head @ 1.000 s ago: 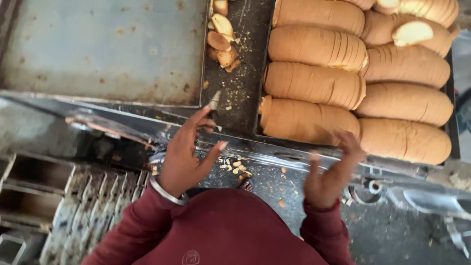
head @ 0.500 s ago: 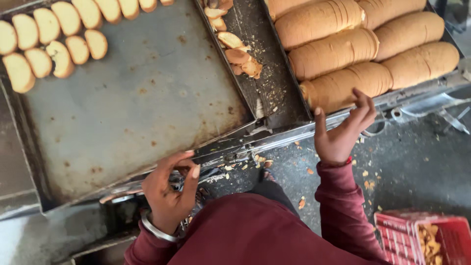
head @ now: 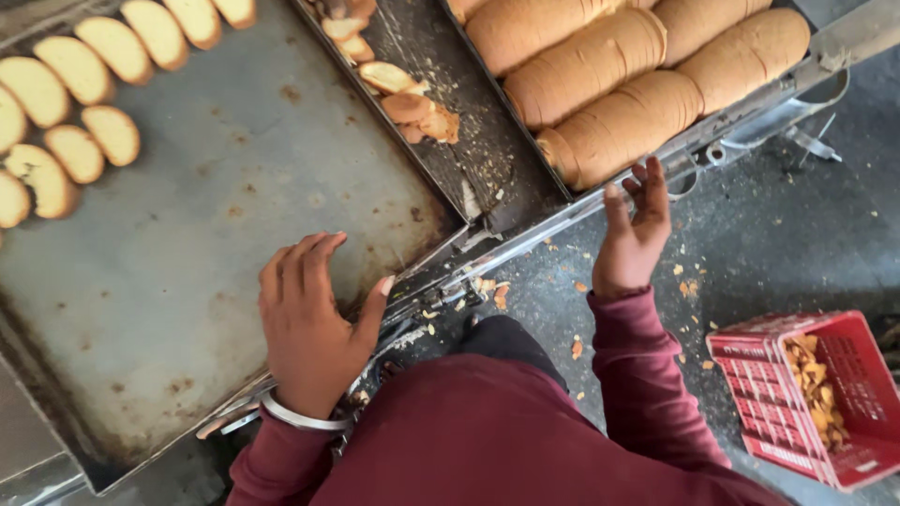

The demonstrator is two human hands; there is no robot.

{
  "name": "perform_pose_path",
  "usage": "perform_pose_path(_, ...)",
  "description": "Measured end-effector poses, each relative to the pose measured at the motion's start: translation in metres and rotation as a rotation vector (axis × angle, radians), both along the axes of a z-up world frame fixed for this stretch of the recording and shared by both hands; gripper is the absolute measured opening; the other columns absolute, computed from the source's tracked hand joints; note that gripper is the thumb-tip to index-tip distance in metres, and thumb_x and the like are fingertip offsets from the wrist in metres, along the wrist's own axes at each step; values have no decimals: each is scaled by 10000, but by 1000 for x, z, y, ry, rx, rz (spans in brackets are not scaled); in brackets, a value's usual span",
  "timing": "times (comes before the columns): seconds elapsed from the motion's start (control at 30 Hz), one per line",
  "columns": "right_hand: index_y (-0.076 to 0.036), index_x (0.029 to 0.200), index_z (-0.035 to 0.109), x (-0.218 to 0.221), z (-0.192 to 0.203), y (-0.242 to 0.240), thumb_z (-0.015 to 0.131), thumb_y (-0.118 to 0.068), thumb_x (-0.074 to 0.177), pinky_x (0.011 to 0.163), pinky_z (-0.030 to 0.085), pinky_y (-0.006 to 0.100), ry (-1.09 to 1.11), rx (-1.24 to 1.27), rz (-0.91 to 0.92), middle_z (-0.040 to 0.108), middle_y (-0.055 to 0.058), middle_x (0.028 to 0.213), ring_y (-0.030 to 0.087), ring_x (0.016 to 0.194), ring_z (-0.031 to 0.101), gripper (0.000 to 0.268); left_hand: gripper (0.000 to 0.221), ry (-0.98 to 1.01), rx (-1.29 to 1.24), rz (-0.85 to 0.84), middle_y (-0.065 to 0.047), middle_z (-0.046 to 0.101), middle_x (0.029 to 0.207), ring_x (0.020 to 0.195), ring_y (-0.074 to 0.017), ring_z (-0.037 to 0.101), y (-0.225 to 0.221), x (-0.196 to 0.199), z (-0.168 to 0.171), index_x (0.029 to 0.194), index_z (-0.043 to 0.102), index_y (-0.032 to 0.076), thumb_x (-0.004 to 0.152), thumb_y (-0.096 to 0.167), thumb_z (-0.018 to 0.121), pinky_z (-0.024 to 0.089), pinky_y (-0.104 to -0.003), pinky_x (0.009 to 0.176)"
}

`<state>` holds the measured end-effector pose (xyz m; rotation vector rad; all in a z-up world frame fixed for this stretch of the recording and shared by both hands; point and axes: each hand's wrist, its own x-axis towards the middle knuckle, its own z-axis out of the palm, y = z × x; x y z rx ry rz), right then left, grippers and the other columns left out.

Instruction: The person places slices of bread onto a metal tray. They arrange the slices in rows by hand, handling them one at a time.

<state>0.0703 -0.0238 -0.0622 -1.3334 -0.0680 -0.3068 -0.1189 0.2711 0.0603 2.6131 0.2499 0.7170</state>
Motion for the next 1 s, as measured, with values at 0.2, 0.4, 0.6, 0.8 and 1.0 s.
perform_pose_path(0.2,-62,1667,329,3,6,-2,855,-181,956,991,533,321,-172,-669,-120,352,154,1543,243,1338,496,892,539,-27,-80,39,-157,617,1343,1301,-391,504,0,0,-1,1315,590,36,875,263,801,395,-490,1128)
perform_pose_path(0.4,-77,1684,262,9,14,-6,924,-256,905,934,530,329,-173,-799,-112,311,178,1555,258,1307,478,1038,497,-47,-269,126,-104,625,1347,1314,-325,485,6,-3,-8,1332,587,47,899,177,792,387,-424,1139)
perform_pose_path(0.6,-74,1668,213,12,9,-6,958,-244,812,940,504,373,-85,-780,-126,312,174,1530,279,1306,475,1147,418,19,-410,148,-76,635,1370,1309,-262,470,14,-2,-12,1302,621,74,923,181,760,406,-359,1057)
perform_pose_path(0.8,-93,1675,248,10,9,1,947,-211,823,948,498,362,-108,-739,-156,373,148,1502,250,1272,505,1108,322,-6,-497,170,-89,616,1413,1323,-254,489,19,-3,-12,1252,649,88,969,221,726,412,-367,1056)
perform_pose_path(1.0,-72,1678,260,7,8,5,926,-238,876,941,501,341,-147,-684,-160,395,142,1547,227,1277,512,1056,322,-59,-165,153,-129,612,1379,1356,-345,479,9,4,-15,1193,684,85,930,246,778,359,-484,1174)
